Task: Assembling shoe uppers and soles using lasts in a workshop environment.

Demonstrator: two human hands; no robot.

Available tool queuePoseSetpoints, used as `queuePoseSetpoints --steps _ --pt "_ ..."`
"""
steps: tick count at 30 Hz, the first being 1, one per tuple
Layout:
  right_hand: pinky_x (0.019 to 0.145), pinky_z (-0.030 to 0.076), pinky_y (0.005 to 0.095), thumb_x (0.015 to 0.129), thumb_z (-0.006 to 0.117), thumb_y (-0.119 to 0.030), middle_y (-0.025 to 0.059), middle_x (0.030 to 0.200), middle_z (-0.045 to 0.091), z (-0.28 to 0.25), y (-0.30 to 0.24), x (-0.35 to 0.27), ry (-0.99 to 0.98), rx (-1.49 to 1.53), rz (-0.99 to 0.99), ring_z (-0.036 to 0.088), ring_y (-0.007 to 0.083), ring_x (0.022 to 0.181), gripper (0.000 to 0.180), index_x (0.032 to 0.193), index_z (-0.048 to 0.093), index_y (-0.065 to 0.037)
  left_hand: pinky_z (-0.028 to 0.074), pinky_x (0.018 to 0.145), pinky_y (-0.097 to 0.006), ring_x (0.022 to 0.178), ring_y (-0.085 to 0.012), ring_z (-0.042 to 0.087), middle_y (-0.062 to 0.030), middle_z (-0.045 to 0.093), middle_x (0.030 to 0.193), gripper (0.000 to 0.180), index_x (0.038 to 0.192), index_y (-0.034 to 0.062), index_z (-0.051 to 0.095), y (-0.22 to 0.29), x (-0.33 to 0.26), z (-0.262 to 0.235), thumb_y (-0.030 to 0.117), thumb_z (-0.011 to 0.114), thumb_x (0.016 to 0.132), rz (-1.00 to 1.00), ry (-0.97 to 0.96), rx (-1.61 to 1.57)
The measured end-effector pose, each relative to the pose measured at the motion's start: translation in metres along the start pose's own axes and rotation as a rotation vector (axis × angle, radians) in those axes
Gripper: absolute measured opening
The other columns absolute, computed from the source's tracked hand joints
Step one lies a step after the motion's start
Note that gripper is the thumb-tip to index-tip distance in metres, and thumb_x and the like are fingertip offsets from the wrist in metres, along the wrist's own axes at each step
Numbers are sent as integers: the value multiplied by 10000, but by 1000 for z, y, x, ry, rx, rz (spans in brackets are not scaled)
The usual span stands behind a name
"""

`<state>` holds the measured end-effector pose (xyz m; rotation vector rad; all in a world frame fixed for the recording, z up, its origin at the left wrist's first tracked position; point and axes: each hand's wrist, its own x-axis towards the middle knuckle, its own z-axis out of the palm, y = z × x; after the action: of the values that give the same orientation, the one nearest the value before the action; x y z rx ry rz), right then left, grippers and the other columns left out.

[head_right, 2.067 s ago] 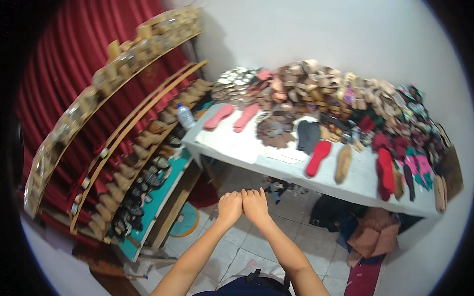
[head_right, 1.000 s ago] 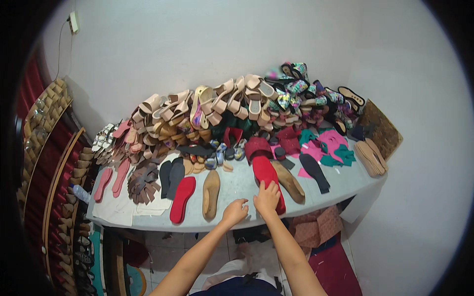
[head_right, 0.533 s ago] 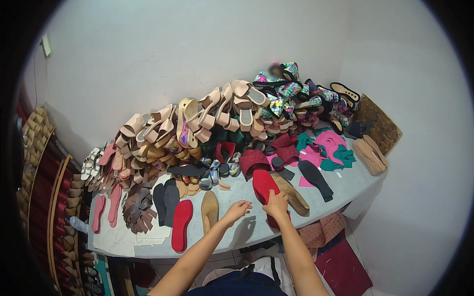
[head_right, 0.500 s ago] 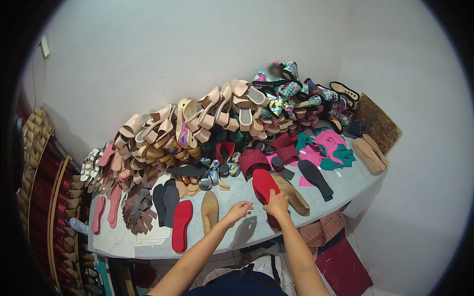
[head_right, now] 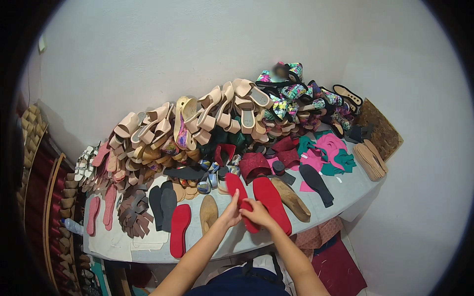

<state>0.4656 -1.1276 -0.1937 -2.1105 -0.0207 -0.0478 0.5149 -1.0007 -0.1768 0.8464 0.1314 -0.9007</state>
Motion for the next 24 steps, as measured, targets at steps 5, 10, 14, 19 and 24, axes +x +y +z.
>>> queuePoseSetpoints --steps 5,10,14,19,24 --pt "826 399 339 754 590 -252 183 1000 564 -38 -32 10 81 -201 -125 523 282 948 364 1046 562 -37 484 751 -370 797 -227 578 -101 581 854 614 999 43 527 -2 17 -42 607 474 760 124 40 -157" --pt "870 379 397 649 660 -250 202 1052 520 -109 20 0 190 -638 269 471 346 1003 548 1122 496 -27 461 760 -419 833 -261 541 -90 546 914 767 1030 35 490 5 11 -35 718 292 742 79 12 -283" --pt "897 383 354 641 679 -242 207 1132 502 -131 85 -11 35 -382 190 483 327 1055 638 1203 453 -42 428 814 -479 900 -296 517 -116 537 956 819 1078 43 466 0 14 -23 741 208 737 129 -28 -380" --pt "864 408 310 663 696 -187 195 1139 517 -139 88 -6 -24 -165 304 531 277 1012 648 1237 431 -47 412 858 -483 941 -307 511 -129 541 965 784 1074 41 485 -6 20 -27 717 254 751 84 23 -467" --pt "835 424 282 740 648 -78 110 1103 529 -159 102 -3 12 528 404 529 171 964 555 1232 410 20 426 848 -469 924 -291 529 -124 553 950 735 1045 35 511 -11 29 -29 683 292 774 62 -25 -538"
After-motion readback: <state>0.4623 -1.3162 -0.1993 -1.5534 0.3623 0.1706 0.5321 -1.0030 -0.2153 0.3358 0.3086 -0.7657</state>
